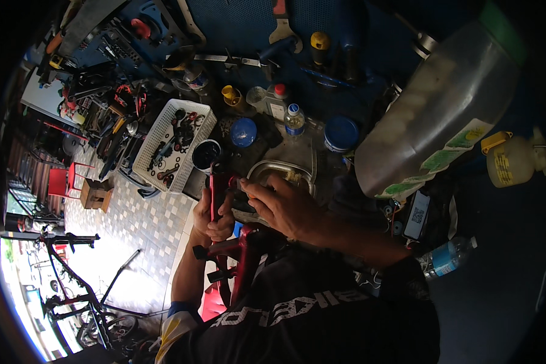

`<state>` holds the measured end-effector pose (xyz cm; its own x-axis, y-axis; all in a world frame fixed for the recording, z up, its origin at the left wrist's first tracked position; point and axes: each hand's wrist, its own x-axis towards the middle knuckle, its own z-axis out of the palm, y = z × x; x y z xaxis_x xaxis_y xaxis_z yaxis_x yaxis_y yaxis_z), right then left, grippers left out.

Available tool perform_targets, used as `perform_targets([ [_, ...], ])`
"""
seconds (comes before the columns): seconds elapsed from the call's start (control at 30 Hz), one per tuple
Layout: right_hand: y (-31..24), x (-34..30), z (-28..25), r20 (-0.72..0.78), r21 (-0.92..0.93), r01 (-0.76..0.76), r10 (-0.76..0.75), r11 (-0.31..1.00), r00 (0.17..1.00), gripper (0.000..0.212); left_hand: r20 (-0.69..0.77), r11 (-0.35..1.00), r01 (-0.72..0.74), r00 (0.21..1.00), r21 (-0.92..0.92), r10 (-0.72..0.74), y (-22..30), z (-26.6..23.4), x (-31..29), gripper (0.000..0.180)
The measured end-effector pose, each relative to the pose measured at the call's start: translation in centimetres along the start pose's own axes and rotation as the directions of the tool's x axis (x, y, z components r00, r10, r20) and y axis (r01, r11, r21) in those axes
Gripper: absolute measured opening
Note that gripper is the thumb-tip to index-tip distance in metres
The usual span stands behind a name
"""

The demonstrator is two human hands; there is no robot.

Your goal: The person handles small bicycle parts from a white basket, then uses a brush and a cloth to clean a red bicycle fork. The person wipes the fork and places the brush back on the workbench.

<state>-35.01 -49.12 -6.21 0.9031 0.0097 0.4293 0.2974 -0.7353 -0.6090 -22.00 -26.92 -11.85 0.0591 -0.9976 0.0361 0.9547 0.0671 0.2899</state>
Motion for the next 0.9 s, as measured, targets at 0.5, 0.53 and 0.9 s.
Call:
perform_targets([
  [0.5,3.1,-2.2,5.6,-0.349,-0.045,0.124,-0.132,0.991,0.928,0.065,0.055,0.996,0.031,0.998,-0.085,-0.026,-0.9,-1.7,0.7,0.061],
  [0.53,3.2,-2.3,5.7,-0.351,-0.047,0.121,-0.13,0.992,0.928,0.066,0.067,0.996,0.04,0.997,-0.08,-0.034,-1.0,-1.7,0.8,0.061],
  [0.9,4.7,-4.3,4.8,-0.315,0.013,0.04,-0.033,0.999,0.948,0.053,0.03,0.997,0.038,0.999,-0.067,-0.036,-0.8,-2.6,0.5,0.06],
])
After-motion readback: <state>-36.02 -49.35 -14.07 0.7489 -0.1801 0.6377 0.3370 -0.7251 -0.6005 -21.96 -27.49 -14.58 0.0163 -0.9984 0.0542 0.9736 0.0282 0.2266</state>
